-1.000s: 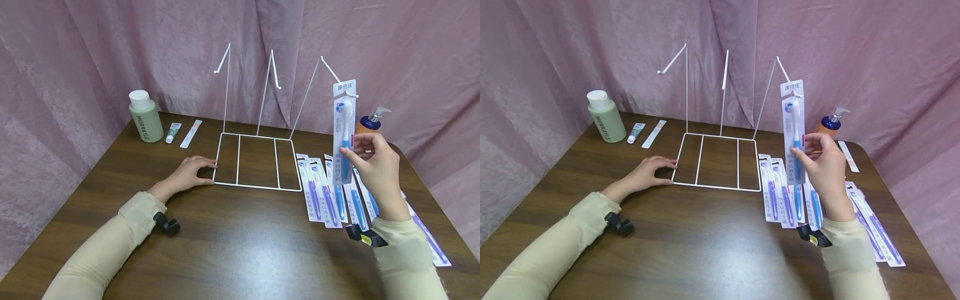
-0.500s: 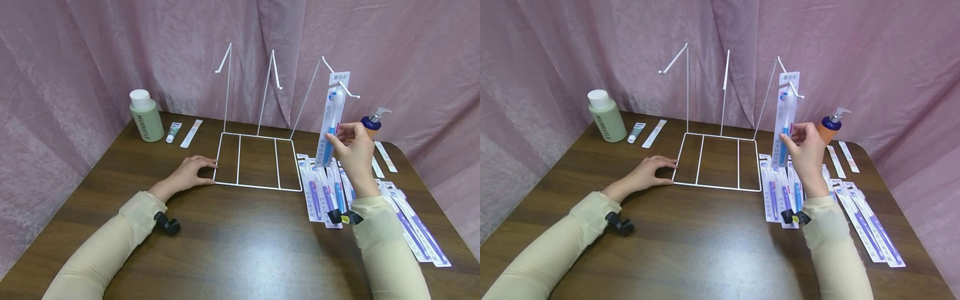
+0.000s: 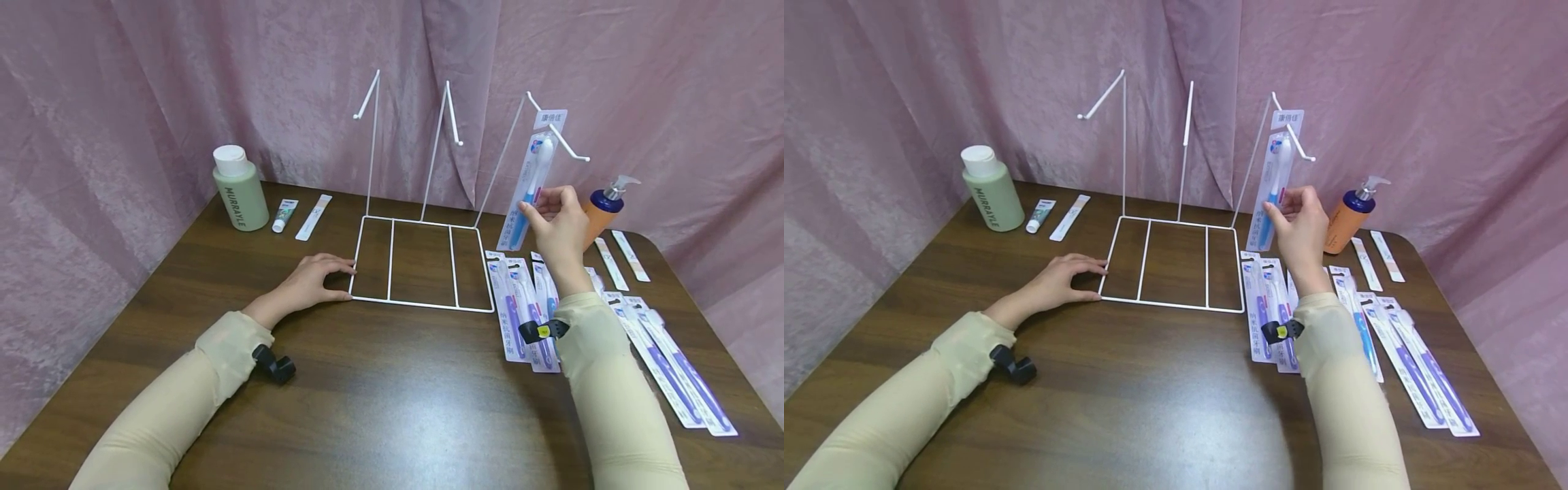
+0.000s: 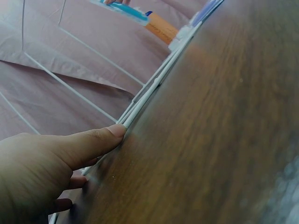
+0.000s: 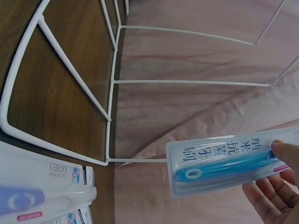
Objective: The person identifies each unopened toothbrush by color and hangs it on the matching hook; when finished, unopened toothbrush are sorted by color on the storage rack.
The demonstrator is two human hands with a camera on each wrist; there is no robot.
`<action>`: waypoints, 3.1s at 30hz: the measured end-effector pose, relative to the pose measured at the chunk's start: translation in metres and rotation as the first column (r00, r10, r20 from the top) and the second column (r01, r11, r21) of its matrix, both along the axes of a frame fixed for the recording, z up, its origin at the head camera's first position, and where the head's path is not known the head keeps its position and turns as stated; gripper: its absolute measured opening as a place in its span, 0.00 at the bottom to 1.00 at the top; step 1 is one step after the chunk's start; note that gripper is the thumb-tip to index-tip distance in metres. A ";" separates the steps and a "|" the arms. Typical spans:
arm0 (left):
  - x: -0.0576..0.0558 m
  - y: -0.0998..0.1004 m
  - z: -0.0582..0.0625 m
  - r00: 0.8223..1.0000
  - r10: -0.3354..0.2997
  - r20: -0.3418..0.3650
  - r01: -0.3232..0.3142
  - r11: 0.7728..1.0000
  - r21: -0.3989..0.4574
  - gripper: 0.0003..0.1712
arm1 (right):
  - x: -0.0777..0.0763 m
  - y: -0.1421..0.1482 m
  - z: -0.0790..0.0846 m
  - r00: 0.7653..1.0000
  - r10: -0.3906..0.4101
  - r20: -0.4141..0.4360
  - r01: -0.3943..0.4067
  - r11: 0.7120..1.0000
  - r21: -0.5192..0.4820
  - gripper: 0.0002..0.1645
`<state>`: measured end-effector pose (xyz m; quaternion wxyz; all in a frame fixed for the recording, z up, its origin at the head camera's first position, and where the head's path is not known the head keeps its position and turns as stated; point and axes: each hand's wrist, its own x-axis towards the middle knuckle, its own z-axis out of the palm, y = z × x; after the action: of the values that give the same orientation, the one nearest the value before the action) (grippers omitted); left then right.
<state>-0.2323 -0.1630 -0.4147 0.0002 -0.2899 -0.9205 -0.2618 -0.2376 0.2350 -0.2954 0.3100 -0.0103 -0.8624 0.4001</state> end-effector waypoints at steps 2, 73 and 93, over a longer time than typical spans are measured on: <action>0.000 0.000 0.000 1.000 -0.002 0.000 0.002 1.000 0.002 0.28 | -0.004 -0.001 0.000 1.000 -0.005 -0.003 0.005 1.000 -0.001 0.24; 0.000 0.000 -0.001 1.000 0.008 0.006 -0.008 1.000 -0.002 0.28 | 0.012 0.066 0.036 0.993 0.035 0.111 -0.075 0.922 0.379 0.29; 0.001 -0.001 0.001 1.000 0.005 0.014 -0.005 1.000 0.008 0.29 | 0.063 0.130 0.054 0.941 -0.023 0.338 -0.187 0.795 0.577 0.37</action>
<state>-0.2313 -0.1641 -0.4132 -0.0046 -0.2859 -0.9201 -0.2678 -0.1747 0.3645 -0.2414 0.1314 0.0600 -0.9832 0.1117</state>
